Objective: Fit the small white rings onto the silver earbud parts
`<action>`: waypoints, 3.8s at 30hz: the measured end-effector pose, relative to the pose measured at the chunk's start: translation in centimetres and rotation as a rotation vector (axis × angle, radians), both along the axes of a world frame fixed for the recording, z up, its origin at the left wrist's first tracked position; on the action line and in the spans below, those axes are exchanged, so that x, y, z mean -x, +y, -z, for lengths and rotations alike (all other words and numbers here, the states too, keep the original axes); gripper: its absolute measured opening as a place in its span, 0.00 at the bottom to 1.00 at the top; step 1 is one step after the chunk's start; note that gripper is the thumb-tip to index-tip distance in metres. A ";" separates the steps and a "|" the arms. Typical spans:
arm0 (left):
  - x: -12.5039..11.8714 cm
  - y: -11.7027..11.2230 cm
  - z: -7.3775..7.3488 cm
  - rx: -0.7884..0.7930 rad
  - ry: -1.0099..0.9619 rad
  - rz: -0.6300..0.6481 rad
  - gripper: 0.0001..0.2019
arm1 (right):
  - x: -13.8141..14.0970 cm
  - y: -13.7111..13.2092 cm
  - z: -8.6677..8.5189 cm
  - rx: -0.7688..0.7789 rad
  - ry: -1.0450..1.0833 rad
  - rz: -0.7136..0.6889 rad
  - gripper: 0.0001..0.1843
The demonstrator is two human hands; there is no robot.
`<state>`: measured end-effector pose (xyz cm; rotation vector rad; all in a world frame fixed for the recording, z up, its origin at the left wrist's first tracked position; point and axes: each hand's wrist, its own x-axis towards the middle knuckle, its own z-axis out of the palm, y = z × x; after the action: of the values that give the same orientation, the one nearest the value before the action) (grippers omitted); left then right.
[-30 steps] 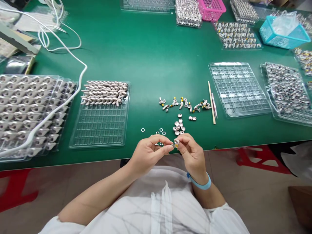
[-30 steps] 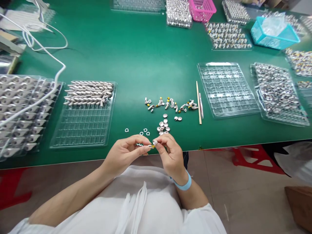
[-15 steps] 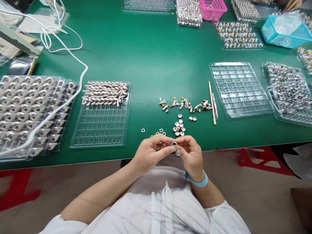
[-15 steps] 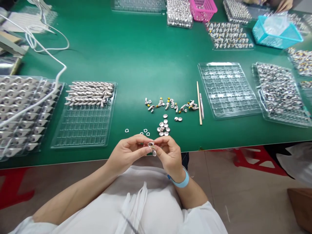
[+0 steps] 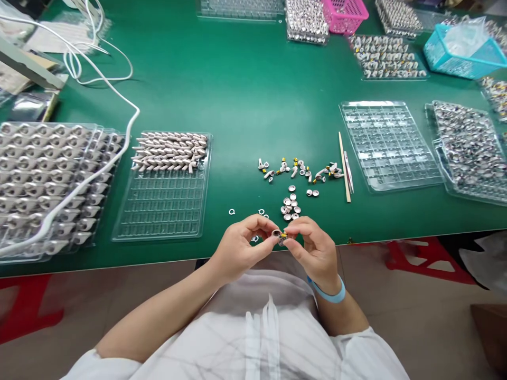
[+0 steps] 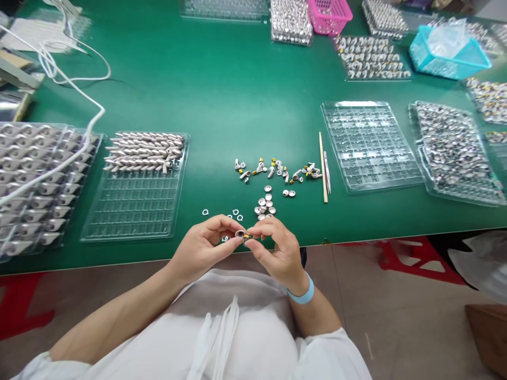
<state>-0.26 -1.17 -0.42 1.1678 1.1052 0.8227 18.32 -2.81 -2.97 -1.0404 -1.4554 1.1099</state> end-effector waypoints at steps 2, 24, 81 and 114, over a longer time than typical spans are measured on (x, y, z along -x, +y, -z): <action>-0.1 0.0 0.2 0.002 -0.011 0.015 0.05 | 0.2 0.0 0.0 -0.029 -0.028 0.019 0.10; -1.2 -0.3 0.6 -0.193 0.146 -0.077 0.06 | 0.8 -0.7 -0.4 -0.143 -0.231 0.065 0.10; -0.8 -0.5 0.9 -0.302 0.165 -0.107 0.09 | 1.3 0.6 -1.7 -0.017 -0.344 0.087 0.05; -0.7 0.3 1.6 0.228 -0.197 -0.223 0.05 | 2.1 1.2 -1.0 -0.124 -0.364 0.078 0.05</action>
<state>0.44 -0.82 -2.03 0.7658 1.1437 0.9348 16.19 -1.63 -1.99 -1.2441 -1.7293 0.7901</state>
